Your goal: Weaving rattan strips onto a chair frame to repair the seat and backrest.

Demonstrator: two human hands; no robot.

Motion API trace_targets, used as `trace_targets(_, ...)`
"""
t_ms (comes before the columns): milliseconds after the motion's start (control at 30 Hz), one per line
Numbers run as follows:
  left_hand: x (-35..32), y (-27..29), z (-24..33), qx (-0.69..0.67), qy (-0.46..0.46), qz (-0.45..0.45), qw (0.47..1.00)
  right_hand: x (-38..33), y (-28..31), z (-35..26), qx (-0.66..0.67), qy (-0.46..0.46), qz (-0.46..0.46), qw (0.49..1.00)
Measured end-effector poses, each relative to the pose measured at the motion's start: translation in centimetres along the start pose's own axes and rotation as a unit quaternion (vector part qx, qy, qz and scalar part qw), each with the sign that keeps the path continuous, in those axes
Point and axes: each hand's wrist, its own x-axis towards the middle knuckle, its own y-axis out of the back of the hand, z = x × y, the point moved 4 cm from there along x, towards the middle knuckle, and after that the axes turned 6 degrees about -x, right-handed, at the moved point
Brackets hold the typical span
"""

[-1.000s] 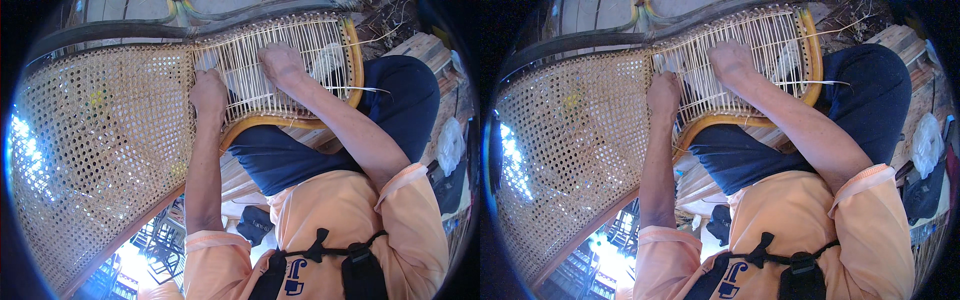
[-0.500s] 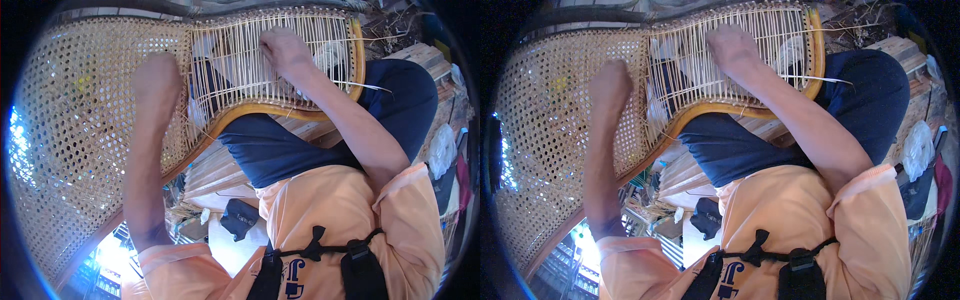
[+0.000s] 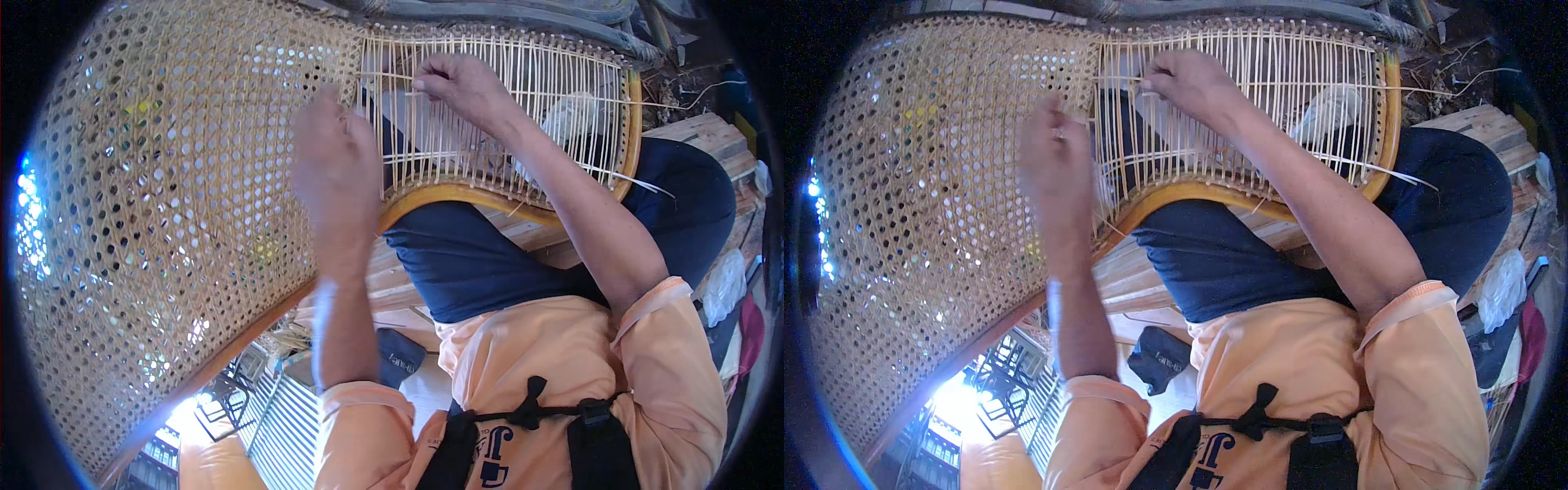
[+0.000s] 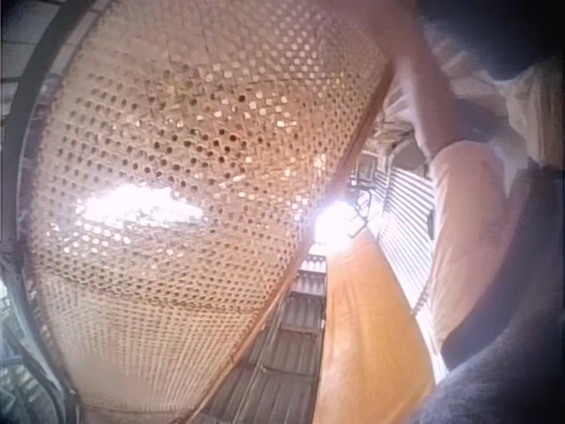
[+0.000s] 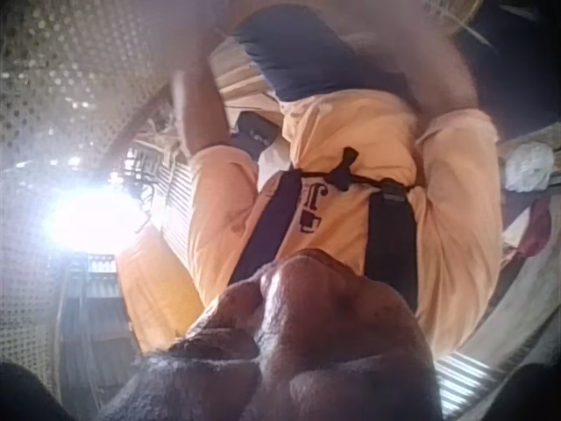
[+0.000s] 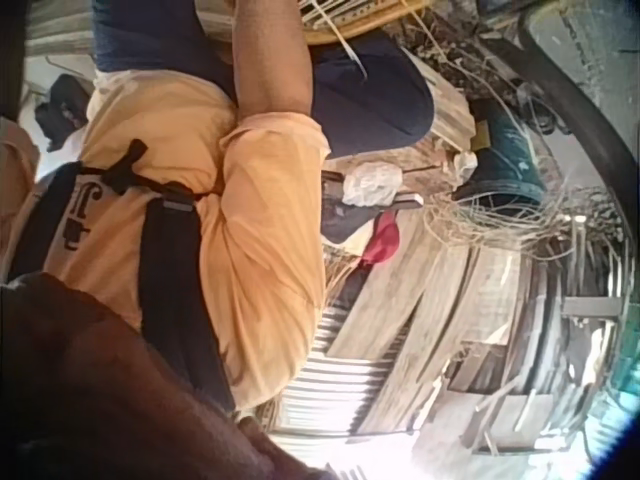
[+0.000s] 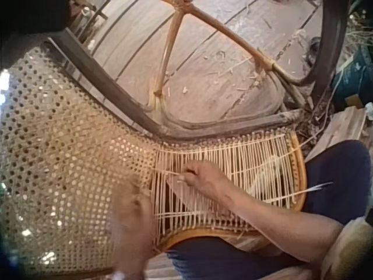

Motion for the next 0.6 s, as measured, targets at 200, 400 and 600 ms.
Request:
trace_targets(200, -4.7, -7.6, -1.6, -0.033, 0.174, -0.168, 0.97, 0.6, -0.3, 1.4, -0.103, -0.032, 0.018, 0.994)
trace_targets(400, -4.5, -8.3, -1.7, 0.002, 0.171, -0.172, 0.97, 0.1, -0.1, 1.5, -0.136, -0.017, 0.042, 0.99)
trace_targets(600, -4.6, -8.4, -1.6, 0.047, 0.144, -0.188, 0.97, 0.2, -0.1, 1.2, -0.089, -0.054, 0.019, 0.994)
